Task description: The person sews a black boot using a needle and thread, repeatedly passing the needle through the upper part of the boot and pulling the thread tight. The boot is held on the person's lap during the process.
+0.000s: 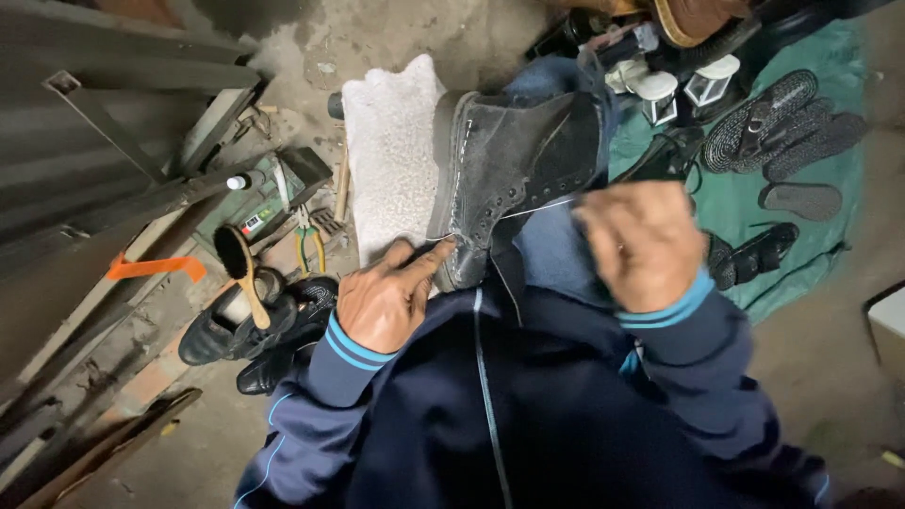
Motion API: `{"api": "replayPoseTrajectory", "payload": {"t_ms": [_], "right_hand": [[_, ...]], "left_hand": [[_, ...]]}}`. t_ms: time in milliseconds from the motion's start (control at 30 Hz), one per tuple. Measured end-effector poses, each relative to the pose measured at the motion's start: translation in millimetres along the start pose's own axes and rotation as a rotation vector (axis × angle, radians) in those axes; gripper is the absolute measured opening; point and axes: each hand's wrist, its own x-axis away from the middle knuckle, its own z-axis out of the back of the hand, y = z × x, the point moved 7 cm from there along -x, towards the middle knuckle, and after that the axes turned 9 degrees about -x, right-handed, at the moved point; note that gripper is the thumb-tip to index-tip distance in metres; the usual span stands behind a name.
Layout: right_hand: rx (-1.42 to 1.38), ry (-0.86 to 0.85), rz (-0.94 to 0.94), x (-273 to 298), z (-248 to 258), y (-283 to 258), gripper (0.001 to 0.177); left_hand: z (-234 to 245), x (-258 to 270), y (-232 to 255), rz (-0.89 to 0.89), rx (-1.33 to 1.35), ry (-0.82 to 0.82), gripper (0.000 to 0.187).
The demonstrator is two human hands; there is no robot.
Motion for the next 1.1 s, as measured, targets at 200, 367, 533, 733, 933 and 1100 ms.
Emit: {"api": "replayPoseTrajectory", "payload": {"t_ms": [200,367,533,733,933,1100], "right_hand": [[0.07,-0.088,0.243,-14,-45,-26,0.013],[-0.264,-0.222,0.129,-32,-24,-33,0.008],[-1.198,-0.442,-0.323,-44,-18,-30,0.014],[-0.839,-0.418,-0.405,-43,-67,-2,0.01],[-0.397,-0.68,-0.416,-28,-138,27,0.012],[-0.465,-0.742,-0.528,-34,-143,9,0.015]], "left_hand": [[2,5,-3,0.011,0.014,0.031,0.037],[4,7,-6,0.028,0.051,0.036,0.042],[4,7,-6,0.02,0.056,0.043,0.041],[-3,8,-11,0.046,0.129,0.032,0.041],[8,13,-12,0.083,0.26,0.151,0.031],[14,16,-15,0.111,0.295,0.22,0.027]]}}
